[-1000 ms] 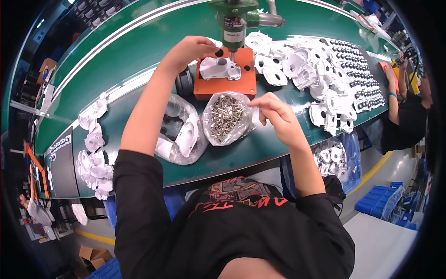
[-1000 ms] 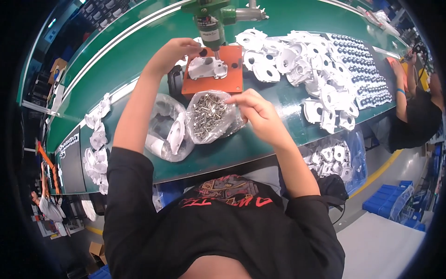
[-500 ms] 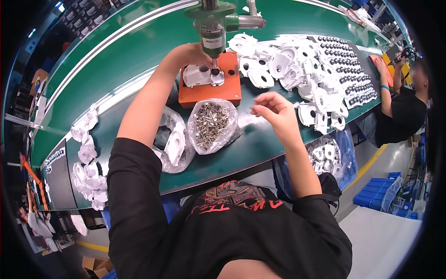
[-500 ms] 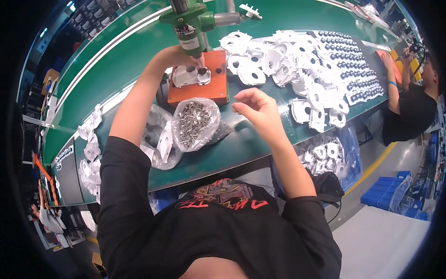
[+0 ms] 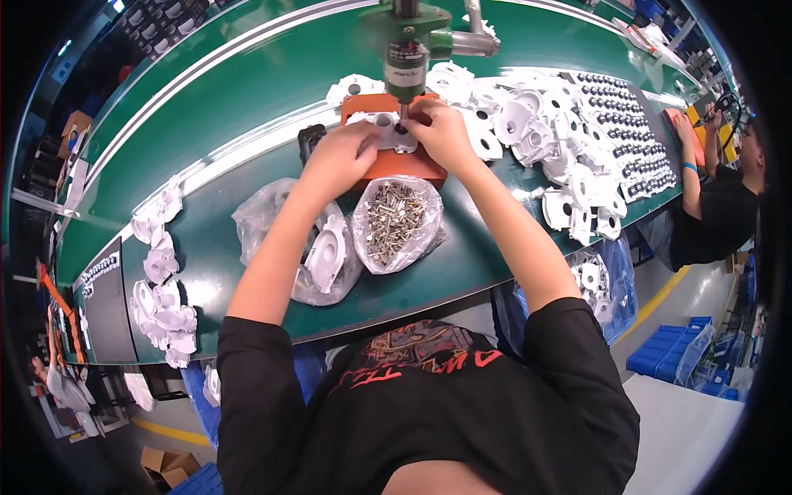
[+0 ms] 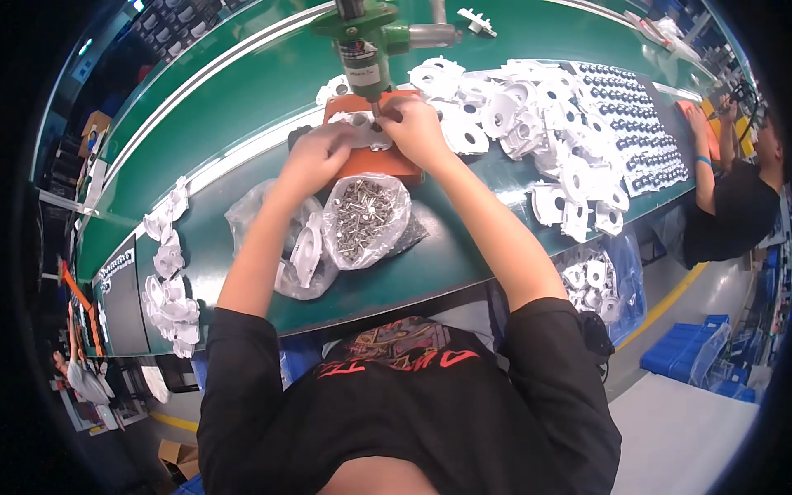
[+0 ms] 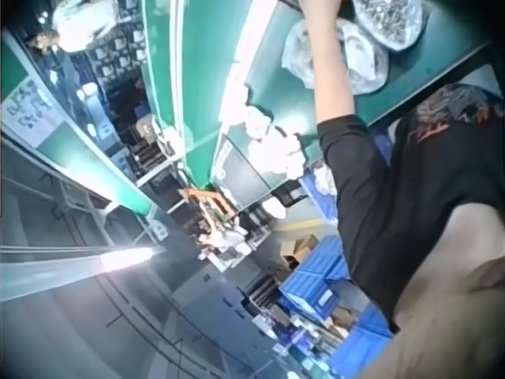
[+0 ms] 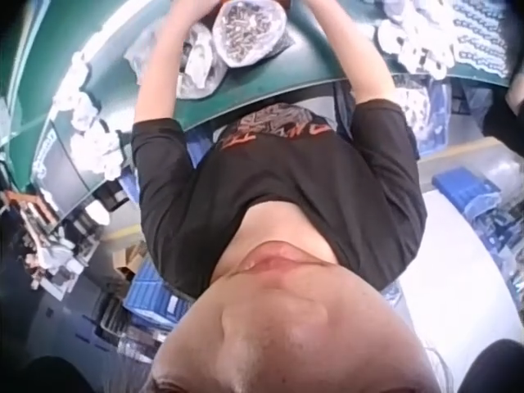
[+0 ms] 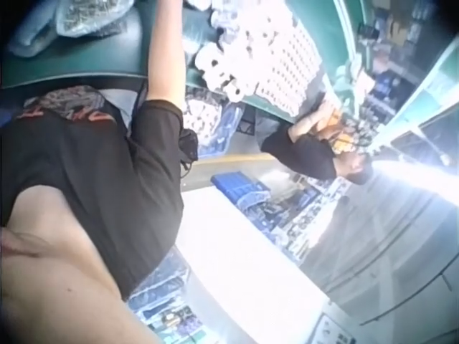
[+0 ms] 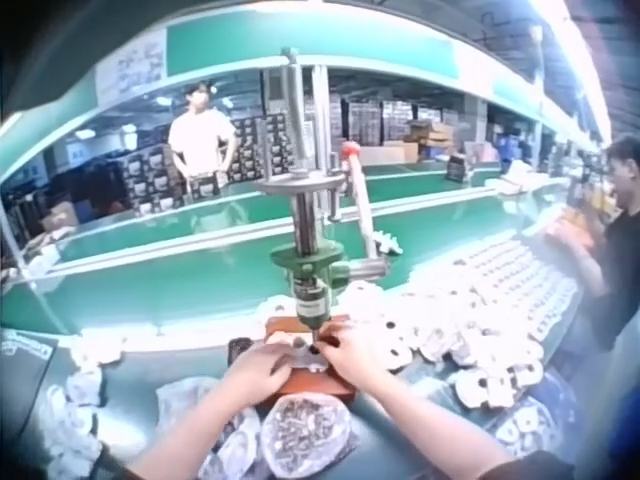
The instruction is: Assembling plastic components using screws and a manual press on a factory line.
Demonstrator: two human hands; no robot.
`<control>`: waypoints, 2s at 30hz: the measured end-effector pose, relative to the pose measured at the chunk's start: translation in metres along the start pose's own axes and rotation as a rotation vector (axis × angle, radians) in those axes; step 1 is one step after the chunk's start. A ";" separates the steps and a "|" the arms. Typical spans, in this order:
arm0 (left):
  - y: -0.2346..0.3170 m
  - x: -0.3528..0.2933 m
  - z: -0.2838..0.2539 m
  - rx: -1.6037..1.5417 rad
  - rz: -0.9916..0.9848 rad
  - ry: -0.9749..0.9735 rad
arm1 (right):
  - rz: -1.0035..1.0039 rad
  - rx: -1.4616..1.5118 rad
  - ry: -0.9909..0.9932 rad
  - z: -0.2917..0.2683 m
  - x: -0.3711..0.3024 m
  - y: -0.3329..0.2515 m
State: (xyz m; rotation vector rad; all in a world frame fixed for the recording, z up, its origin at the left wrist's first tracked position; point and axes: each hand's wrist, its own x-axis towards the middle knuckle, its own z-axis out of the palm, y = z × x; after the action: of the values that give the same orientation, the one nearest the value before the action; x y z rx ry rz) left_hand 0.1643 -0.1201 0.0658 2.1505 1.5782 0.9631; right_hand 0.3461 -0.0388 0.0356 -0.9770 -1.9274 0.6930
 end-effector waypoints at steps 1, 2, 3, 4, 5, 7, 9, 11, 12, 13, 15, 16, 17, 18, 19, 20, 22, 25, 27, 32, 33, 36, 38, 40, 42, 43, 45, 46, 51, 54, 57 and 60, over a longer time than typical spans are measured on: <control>-0.001 -0.004 0.003 0.051 0.059 0.025 | -0.037 -0.057 0.003 0.004 0.001 0.000; -0.003 -0.005 0.005 0.050 0.053 0.031 | -0.040 -0.057 -0.005 0.005 0.001 -0.001; -0.006 -0.006 0.009 0.083 0.106 0.060 | -0.006 -0.032 -0.002 0.005 0.001 -0.001; -0.009 -0.006 0.012 0.116 0.161 0.089 | 0.027 -0.007 0.002 0.006 0.002 -0.002; -0.009 -0.007 0.015 0.155 0.159 0.107 | 0.029 -0.011 -0.001 0.006 0.002 -0.001; -0.012 -0.007 0.016 0.156 0.160 0.110 | 0.014 -0.034 0.012 0.008 0.003 0.001; -0.012 -0.008 0.018 0.156 0.157 0.115 | 0.002 -0.038 0.003 0.007 0.001 -0.001; -0.011 -0.009 0.016 0.147 0.144 0.126 | -0.014 -0.038 -0.006 0.006 0.000 -0.002; -0.012 -0.009 0.017 0.145 0.141 0.130 | -0.007 0.007 -0.039 0.002 0.000 -0.001; -0.012 -0.009 0.019 0.147 0.162 0.134 | 0.001 0.052 -0.072 -0.001 -0.001 0.001; -0.013 -0.009 0.021 0.147 0.176 0.147 | -0.126 0.015 -0.049 -0.004 -0.008 0.003; -0.014 -0.008 0.020 0.148 0.174 0.152 | -0.248 -0.021 -0.020 -0.004 -0.012 0.003; -0.013 -0.008 0.021 0.156 0.171 0.148 | -0.260 -0.083 -0.021 -0.006 -0.017 -0.002; -0.012 -0.009 0.021 0.164 0.169 0.143 | -0.258 -0.086 -0.024 -0.006 -0.017 -0.003; -0.012 -0.009 0.020 0.160 0.168 0.143 | -0.301 -0.183 -0.020 -0.006 -0.017 -0.005; -0.011 -0.008 0.018 0.146 0.159 0.130 | -0.342 -0.284 -0.013 -0.006 -0.017 -0.005; -0.012 -0.008 0.019 0.123 0.153 0.118 | -0.333 -0.337 -0.064 -0.009 -0.019 -0.006; -0.015 -0.009 0.021 0.137 0.151 0.128 | -0.345 -0.424 -0.166 -0.016 -0.021 -0.009; -0.018 -0.012 0.021 0.146 0.166 0.144 | -0.306 -0.461 -0.313 -0.029 -0.019 -0.013; -0.021 -0.014 0.020 0.144 0.175 0.159 | 0.143 -0.599 -0.210 -0.097 0.065 -0.003; -0.018 -0.012 0.020 0.140 0.194 0.179 | 0.051 -0.541 0.010 -0.114 0.092 0.026; -0.007 -0.001 0.024 0.086 0.221 0.135 | 0.219 0.349 0.123 -0.190 0.201 0.065; -0.019 -0.011 0.016 0.122 0.157 0.153 | 0.136 0.780 0.191 -0.128 0.224 -0.026; -0.010 -0.008 0.021 0.111 0.168 0.146 | 0.057 0.916 0.022 -0.144 0.277 -0.029; -0.014 -0.009 0.024 0.112 0.164 0.138 | 0.258 -0.008 0.147 -0.153 0.301 -0.062; -0.017 -0.011 0.022 0.111 0.154 0.134 | 0.254 0.000 0.147 -0.157 0.297 -0.088; -0.018 -0.017 0.019 0.139 0.132 0.130 | 0.022 0.866 0.026 -0.157 0.246 -0.132; -0.009 -0.008 0.027 0.114 0.173 0.144 | 0.017 0.839 0.070 -0.204 0.261 -0.108; -0.018 -0.023 0.012 0.139 0.070 0.065 | -0.370 -0.877 -1.275 -0.114 -0.011 -0.200; -0.012 -0.013 0.017 0.136 0.112 0.080 | -0.454 -0.814 -1.054 -0.109 -0.031 -0.172; 0.002 -0.008 0.007 0.055 -0.042 0.001 | -0.269 -0.185 -1.081 -0.123 -0.001 -0.168; 0.006 0.015 0.012 -0.047 -0.142 0.006 | -0.054 0.636 -0.835 -0.182 0.053 -0.166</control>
State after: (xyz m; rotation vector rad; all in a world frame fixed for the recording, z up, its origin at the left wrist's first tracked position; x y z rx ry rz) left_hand 0.1793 -0.1067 0.0656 1.9762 1.6692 0.9513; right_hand 0.4247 -0.0676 0.2733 -0.2233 -2.1438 1.7415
